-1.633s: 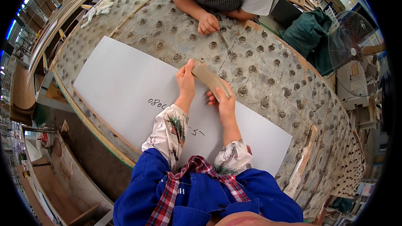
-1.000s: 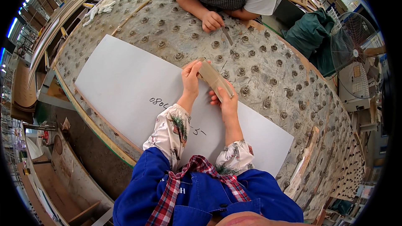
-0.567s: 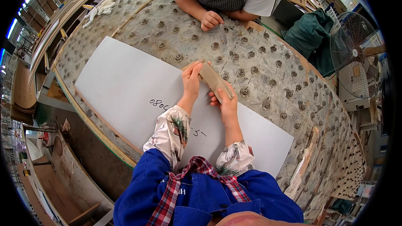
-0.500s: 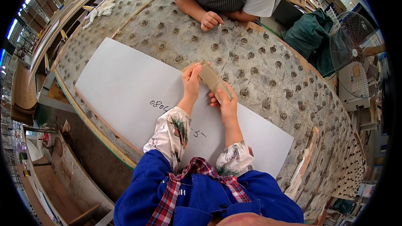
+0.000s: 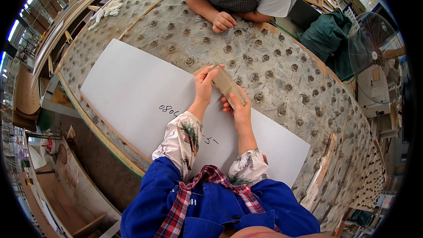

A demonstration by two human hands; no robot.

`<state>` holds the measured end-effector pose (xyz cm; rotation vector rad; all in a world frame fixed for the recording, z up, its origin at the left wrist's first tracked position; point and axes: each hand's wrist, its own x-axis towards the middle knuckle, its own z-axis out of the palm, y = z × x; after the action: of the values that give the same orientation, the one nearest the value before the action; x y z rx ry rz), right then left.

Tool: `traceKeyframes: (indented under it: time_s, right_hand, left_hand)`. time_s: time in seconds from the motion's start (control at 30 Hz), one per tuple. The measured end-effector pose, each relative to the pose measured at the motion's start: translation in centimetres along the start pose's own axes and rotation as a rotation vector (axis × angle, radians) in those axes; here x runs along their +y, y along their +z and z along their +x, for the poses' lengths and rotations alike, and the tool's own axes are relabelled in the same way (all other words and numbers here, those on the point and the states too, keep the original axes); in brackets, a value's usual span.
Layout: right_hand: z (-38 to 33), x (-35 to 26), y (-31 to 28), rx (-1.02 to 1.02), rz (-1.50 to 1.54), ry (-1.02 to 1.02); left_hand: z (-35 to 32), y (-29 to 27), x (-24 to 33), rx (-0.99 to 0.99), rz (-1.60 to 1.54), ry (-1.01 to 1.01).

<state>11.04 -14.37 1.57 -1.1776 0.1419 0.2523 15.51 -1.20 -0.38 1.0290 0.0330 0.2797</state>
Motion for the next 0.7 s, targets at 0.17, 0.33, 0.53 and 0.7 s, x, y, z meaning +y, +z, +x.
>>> traceKeyframes:
  time_s: [0.17, 0.33, 0.53, 0.7]
  right_hand:
    - [0.0, 0.1, -0.1, -0.014, -0.001, -0.014]
    - [-0.1, -0.1, 0.0, 0.001, -0.020, -0.017]
    - [0.0, 0.2, 0.0, 0.001, -0.030, -0.012]
    - [0.1, 0.3, -0.2, 0.008, -0.032, -0.004]
  left_hand:
    - [-0.1, 0.2, 0.4, 0.021, 0.019, -0.027]
    - [-0.3, 0.5, 1.1, 0.053, -0.059, -0.100]
    - [-0.1, 0.3, 0.6, 0.045, 0.007, -0.040]
    - [0.1, 0.1, 0.0, 0.030, 0.018, -0.035]
